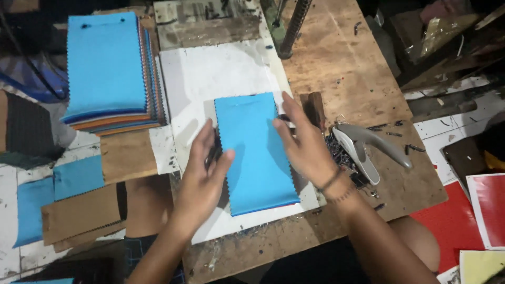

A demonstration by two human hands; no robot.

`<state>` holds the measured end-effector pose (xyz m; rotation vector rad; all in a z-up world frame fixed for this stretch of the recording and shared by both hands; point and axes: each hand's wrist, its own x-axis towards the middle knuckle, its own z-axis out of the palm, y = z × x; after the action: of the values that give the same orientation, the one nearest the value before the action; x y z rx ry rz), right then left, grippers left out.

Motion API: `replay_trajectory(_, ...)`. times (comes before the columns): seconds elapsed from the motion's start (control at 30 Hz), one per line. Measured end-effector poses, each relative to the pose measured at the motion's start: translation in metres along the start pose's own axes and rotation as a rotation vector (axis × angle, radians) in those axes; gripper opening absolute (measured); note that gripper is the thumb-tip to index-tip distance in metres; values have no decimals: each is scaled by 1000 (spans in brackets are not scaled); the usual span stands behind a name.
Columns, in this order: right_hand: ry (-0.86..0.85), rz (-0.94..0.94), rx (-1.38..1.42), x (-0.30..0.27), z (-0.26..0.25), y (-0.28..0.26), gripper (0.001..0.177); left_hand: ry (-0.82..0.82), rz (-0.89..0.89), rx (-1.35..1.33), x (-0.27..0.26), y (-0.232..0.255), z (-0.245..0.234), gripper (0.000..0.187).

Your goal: The person aligns a stack of colorful fabric pieces and uses a drill press to create holes in them. They then insert metal fasteners into the drilled holes using a hand tool.

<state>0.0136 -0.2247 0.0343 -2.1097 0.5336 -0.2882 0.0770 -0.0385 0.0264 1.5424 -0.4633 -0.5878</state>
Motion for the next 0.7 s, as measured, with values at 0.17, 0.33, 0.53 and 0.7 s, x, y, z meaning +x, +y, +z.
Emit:
replay_trajectory(0.17, -61, -275, -108, -63, -19, 34, 42, -58, -132, 165, -62, -32, -16, 48)
replay_trajectory(0.33, -93, -166, -81, -110, -9, 32, 38, -19, 79, 229, -85, -66, -10, 35)
replay_trajectory(0.53, -42, -259, -155, -113, -9, 40, 35, 15, 220, 318, -81, -72, -14, 33)
replay_trajectory(0.7, 35, -711, -492, -115, -13, 29, 36, 8, 332, 378, -90, -61, -18, 46)
